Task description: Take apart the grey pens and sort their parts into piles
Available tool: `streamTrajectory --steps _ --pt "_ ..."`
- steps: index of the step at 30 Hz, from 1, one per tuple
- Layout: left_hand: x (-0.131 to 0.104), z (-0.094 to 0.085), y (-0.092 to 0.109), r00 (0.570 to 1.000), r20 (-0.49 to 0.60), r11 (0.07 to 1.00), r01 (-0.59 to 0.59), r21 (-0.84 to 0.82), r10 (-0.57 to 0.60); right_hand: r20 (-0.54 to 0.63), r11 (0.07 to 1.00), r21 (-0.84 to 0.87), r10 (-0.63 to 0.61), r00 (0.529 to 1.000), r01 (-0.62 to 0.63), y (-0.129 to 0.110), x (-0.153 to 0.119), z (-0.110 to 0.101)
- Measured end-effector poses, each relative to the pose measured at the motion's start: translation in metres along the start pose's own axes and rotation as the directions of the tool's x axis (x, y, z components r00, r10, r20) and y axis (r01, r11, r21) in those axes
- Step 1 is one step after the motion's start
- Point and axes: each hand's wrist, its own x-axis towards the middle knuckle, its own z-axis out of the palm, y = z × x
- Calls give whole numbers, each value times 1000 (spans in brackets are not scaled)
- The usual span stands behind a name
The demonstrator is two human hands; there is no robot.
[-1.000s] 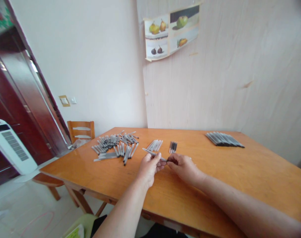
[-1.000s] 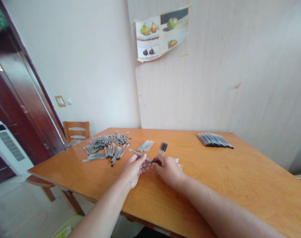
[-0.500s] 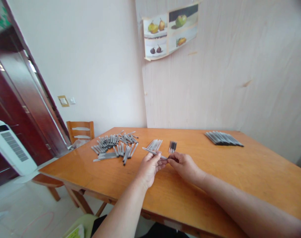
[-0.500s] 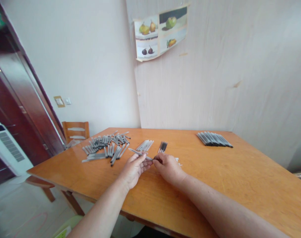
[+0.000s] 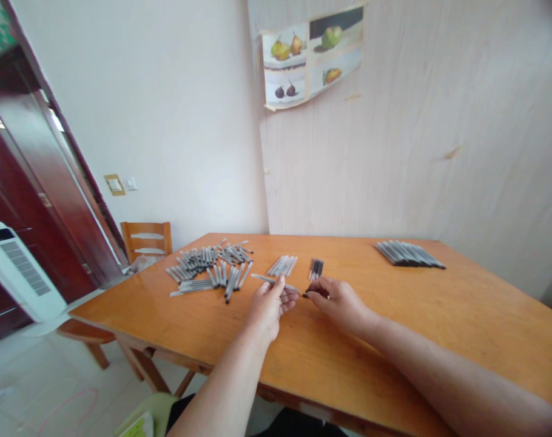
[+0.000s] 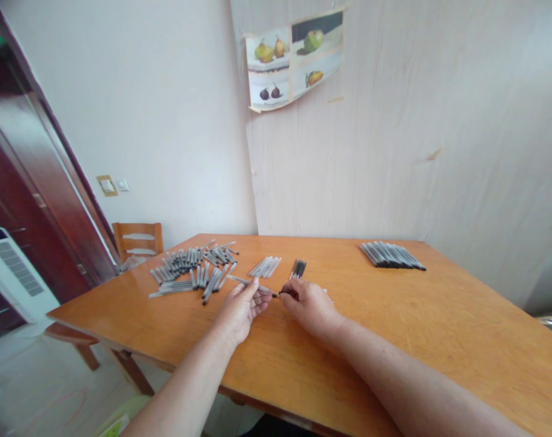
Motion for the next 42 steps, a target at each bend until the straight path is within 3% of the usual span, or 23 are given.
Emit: streamTrajectory --steps 6,11,16,23,30,42 --pt "2 -2 -1 998 -51 998 -31 -49 29 -76 977 -195 77 994 -91 14 6 -15" --pt "4 -4 -1 998 -54 998 -33 -50 30 -6 913 -401 78 997 -73 25 6 -19" --pt "4 -3 -2 998 -54 998 -30 -51 27 -18 861 -498 111 994 -105 27 7 -19" --pt "5 -3 -4 998 -43 998 -41 -54 39 55 829 -552 142 988 -89 30 10 -19" --pt "5 -2 -4 998 -51 999 -21 -38 20 104 838 -544 96 990 -24 31 12 -15" --pt "4 -1 -3 999 -46 1000 -17 -2 17 182 824 -563 57 982 56 17 8 -9"
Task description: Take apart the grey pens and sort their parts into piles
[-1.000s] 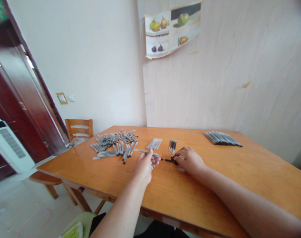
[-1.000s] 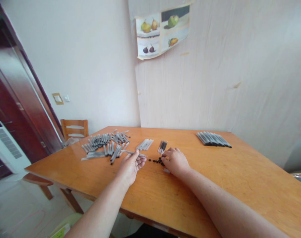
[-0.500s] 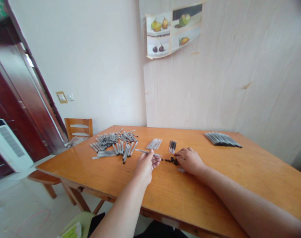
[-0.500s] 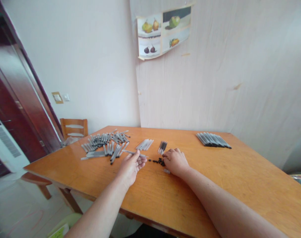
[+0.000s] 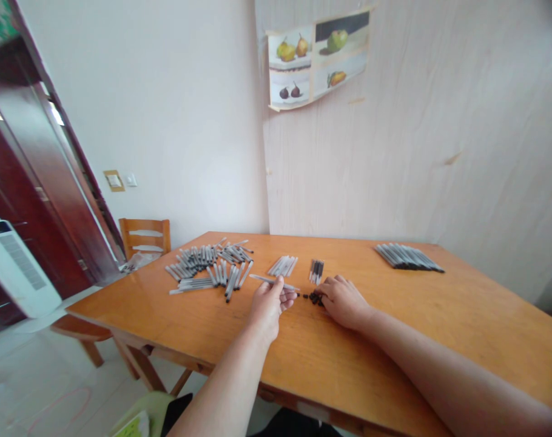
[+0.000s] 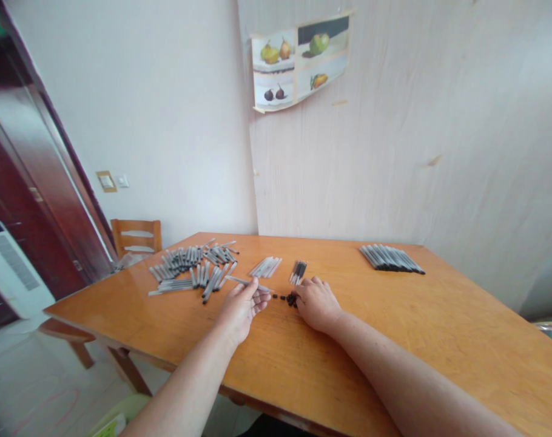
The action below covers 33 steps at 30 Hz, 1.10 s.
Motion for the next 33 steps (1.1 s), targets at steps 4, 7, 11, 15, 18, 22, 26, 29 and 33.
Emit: streamTrajectory --steps 4,7,11,15,18,22,26,29,33 --pt "1 -1 -1 1000 -8 1000 0 -5 0 16 999 12 -33 999 33 -3 -2 0" --pt "0 0 -1 1000 -6 1000 -2 -6 2 20 998 46 -44 999 43 -3 -2 0" --pt "0 0 0 1000 -14 1000 -15 -4 15 -28 993 104 -51 998 54 -4 -2 -1" --pt "4 -1 -2 998 -45 999 -42 -16 41 -69 977 124 -167 983 175 -12 -4 -3" --pt "7 -3 -3 993 -90 997 -78 -28 75 -43 951 109 -288 957 291 -22 -7 -3" --pt "9 -4 -3 991 -100 995 -94 -32 91 13 928 86 -364 931 362 -31 -7 1" --pt "9 -4 -3 992 -90 996 -88 -18 87 2 921 96 -379 926 377 -30 -3 4" --pt "9 -4 -3 992 -89 996 -93 -7 92 -39 923 112 -365 930 367 -24 -2 5" --pt "8 -5 -4 992 -80 995 -96 5 96 -64 924 113 -361 930 366 -20 -3 4"
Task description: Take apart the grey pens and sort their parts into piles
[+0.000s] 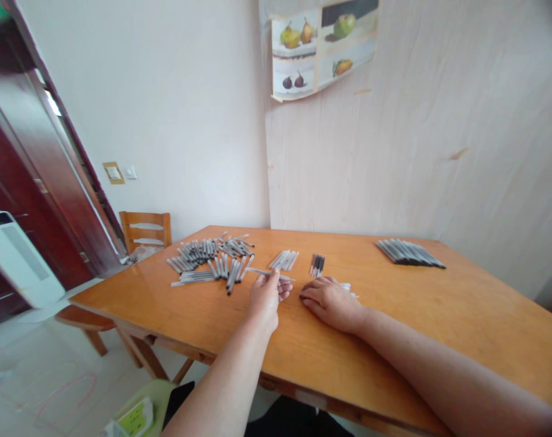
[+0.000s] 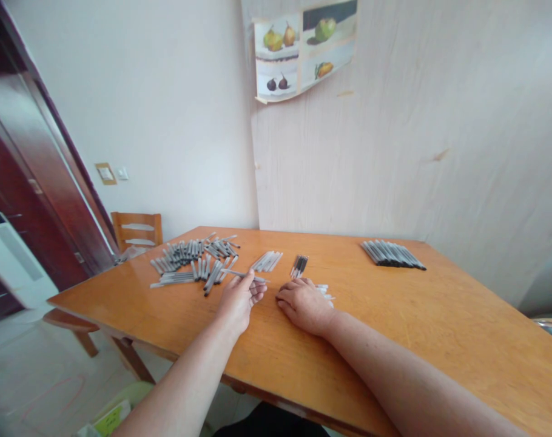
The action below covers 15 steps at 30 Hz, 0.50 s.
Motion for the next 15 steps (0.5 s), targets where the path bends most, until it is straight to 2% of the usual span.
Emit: streamTrajectory --steps 4,8,15 --pt "-2 0 1 1000 11 1000 0 11 0 -65 999 32 28 997 -26 1 -2 -5" --pt "-3 1 2 1000 23 1000 9 30 -10 -152 986 101 144 978 -130 14 -3 -5" --pt "-2 2 2 998 48 996 25 83 -29 -189 935 228 316 930 -271 34 -7 -3"
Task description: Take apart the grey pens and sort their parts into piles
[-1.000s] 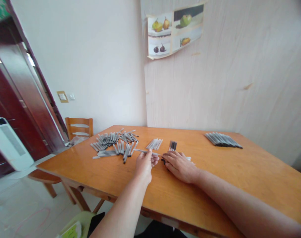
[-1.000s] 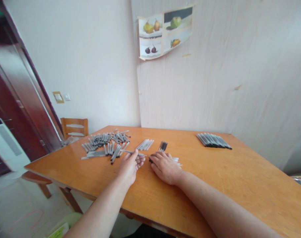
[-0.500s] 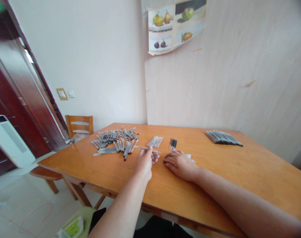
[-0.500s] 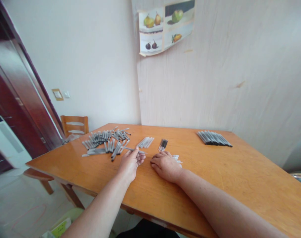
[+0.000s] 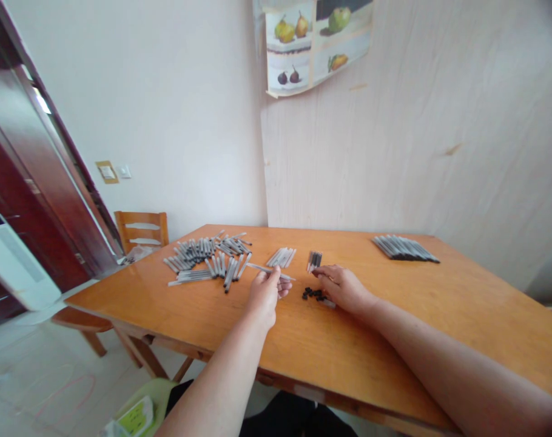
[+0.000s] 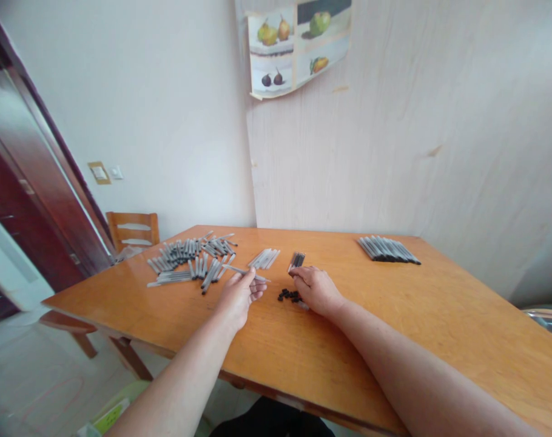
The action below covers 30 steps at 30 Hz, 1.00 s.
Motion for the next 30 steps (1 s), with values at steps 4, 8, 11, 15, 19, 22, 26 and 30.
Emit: streamTrajectory --steps 4,8,11,15,19,22,26,30 --pt "4 2 9 998 27 998 55 13 -55 -60 996 77 43 997 -38 -5 0 -1" --pt "10 11 25 989 121 995 77 65 -85 -75 985 167 58 995 -45 -17 1 1" --pt "15 22 32 976 193 992 84 97 -102 -81 981 187 63 995 -47 -24 3 0" --pt "20 36 27 956 261 987 103 122 -133 -77 979 163 134 988 -121 -26 3 -1" --pt "29 38 14 954 267 990 121 79 -138 -57 969 71 242 969 -238 -20 4 -1" --pt "41 28 7 977 191 995 99 7 -99 -43 961 5 277 960 -277 -15 4 -3" --pt "60 8 10 995 82 991 74 -112 -65 -34 960 -53 274 961 -275 -9 4 -10" --pt "72 -4 19 999 -11 979 46 -197 -49 -48 951 -82 296 954 -299 -3 4 -19"
